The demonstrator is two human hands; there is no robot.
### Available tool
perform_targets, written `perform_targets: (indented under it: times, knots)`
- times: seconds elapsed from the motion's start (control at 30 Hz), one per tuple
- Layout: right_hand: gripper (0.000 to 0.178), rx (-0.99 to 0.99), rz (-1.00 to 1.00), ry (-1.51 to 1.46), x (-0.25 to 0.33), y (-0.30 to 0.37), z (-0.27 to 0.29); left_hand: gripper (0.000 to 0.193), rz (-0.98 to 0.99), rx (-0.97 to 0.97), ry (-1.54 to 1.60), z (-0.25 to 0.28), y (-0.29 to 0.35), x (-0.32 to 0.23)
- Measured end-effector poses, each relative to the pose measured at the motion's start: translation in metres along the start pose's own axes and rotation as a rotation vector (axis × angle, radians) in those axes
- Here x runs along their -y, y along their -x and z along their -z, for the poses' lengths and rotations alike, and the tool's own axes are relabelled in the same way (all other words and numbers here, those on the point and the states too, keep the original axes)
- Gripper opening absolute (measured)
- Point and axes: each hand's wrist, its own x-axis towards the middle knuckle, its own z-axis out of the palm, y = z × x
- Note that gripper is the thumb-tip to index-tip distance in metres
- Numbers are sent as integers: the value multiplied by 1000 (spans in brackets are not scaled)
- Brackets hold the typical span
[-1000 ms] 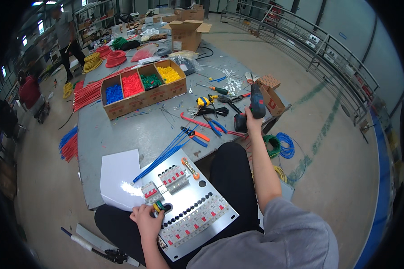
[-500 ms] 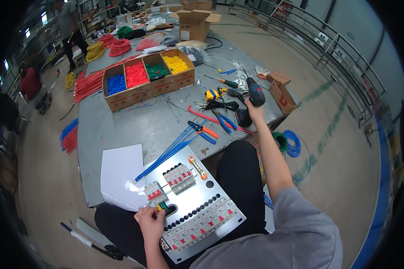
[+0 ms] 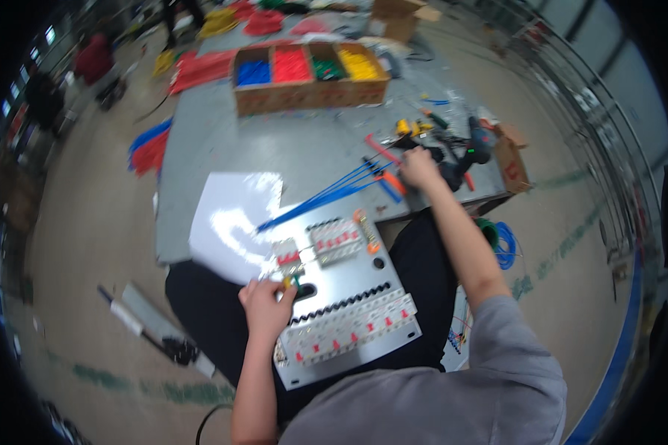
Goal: The person strips insulation from colored wires using pliers, then inserts and secures them into terminals on a DIN rail-mounted electrical panel using a cordless drill. The person handles yellow, green, red, and blue wires and uses a power drill and wire strippers.
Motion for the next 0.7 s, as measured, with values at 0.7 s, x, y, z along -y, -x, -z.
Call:
perform_targets:
  times: [0.7]
  knots:
    - [19,-247,108,-88,38,-11,5,17,103,215,7,25,-5,-14]
